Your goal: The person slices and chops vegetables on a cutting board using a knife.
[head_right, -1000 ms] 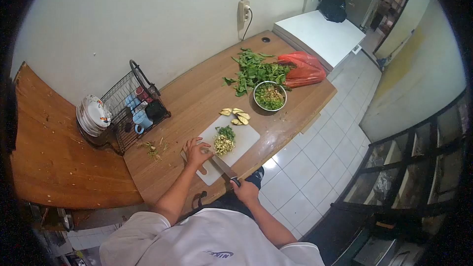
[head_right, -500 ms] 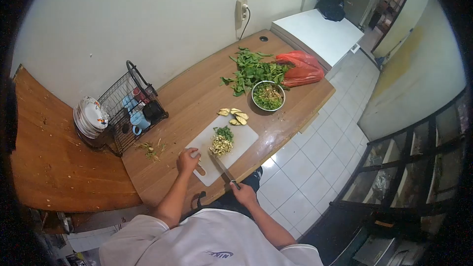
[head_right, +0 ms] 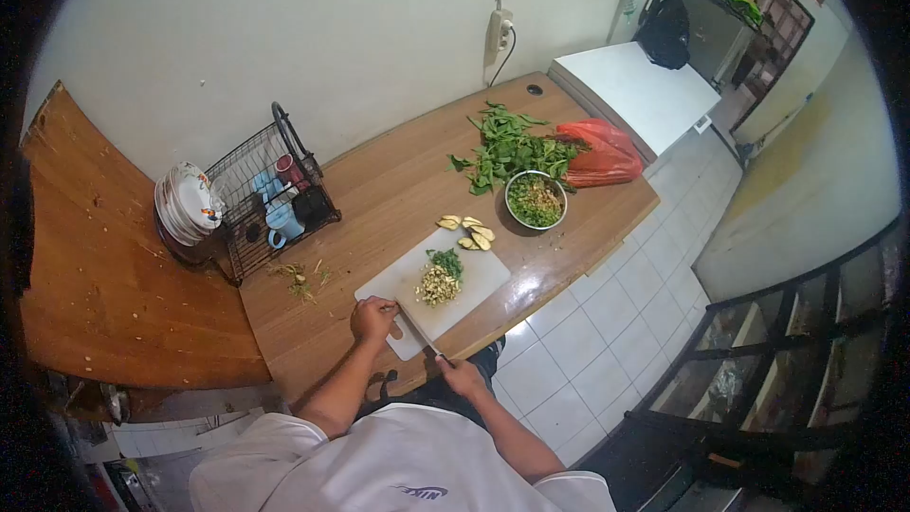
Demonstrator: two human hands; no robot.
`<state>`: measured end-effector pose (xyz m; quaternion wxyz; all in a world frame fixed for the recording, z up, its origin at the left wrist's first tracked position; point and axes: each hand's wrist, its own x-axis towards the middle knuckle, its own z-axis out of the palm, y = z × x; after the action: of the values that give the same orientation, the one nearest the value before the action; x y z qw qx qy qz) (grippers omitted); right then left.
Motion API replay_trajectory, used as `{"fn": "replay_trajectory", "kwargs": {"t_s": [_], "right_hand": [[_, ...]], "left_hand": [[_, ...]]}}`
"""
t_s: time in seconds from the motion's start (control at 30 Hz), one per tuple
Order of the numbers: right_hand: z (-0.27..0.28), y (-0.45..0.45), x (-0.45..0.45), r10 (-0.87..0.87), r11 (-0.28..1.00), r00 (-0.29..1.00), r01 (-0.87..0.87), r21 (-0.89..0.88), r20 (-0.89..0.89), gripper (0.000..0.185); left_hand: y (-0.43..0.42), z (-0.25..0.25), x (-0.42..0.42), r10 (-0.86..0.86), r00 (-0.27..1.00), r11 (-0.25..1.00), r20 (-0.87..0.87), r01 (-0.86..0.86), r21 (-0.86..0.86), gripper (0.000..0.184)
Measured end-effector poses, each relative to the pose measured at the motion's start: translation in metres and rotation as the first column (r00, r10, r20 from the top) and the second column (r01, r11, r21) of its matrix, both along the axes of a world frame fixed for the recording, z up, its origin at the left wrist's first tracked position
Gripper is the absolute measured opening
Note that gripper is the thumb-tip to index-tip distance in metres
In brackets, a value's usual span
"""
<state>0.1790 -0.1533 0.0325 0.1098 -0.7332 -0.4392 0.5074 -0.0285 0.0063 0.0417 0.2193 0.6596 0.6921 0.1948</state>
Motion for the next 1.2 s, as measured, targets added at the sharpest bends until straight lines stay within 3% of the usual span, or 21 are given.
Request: {"fn": "replay_trajectory", "kwargs": {"t_s": [0.17, 0.23, 0.43, 0.5, 0.67, 0.83, 1.03, 1.2], "right_hand": [[0.010, 0.013, -0.009, 0.014, 0.999, 0.999, -0.016, 0.052, 0.037, 0.070], [0.015, 0.028, -0.011, 0.059, 0.996, 0.992, -0.051, -0.080, 0.108, 0.072], [0.018, 0.022, -0.010, 0.074, 0.996, 0.997, -0.076, 0.048, 0.031, 0.080], [0.015, 0.016, -0.007, 0.073, 0.997, 0.997, -0.073, 0.034, 0.028, 0.081], [0.005, 0.021, -0.006, 0.103, 0.991, 0.994, -0.101, -0.088, 0.029, 0.079], [0.008, 0.035, -0.016, 0.055, 0.997, 0.993, -0.060, 0.049, 0.106, 0.077], [-0.002, 0.018, -0.007, 0.083, 0.996, 0.996, -0.083, 0.026, 0.014, 0.078], [0.002, 0.027, -0.002, 0.109, 0.992, 0.992, -0.113, 0.050, 0.062, 0.077]], "left_hand": [[0.005, 0.003, 0.001, -0.011, 0.999, 0.999, -0.039, 0.009, -0.038, 0.012], [0.003, -0.001, 0.001, 0.001, 1.000, 0.999, -0.027, -0.002, -0.052, 0.012], [-0.003, 0.007, 0.000, 0.040, 0.999, 0.993, 0.019, -0.038, -0.108, 0.016], [-0.005, 0.005, 0.003, -0.004, 0.999, 1.000, -0.053, 0.003, -0.022, 0.016], [-0.010, 0.017, 0.010, 0.068, 0.998, 0.998, -0.015, -0.068, -0.018, 0.015], [-0.006, -0.006, 0.007, 0.040, 0.998, 0.999, -0.050, -0.039, 0.021, 0.015], [-0.011, 0.011, 0.013, 0.114, 0.993, 0.992, -0.036, -0.115, -0.044, 0.014], [-0.010, 0.002, 0.016, 0.181, 0.984, 0.982, -0.001, -0.180, -0.053, 0.016]]}}
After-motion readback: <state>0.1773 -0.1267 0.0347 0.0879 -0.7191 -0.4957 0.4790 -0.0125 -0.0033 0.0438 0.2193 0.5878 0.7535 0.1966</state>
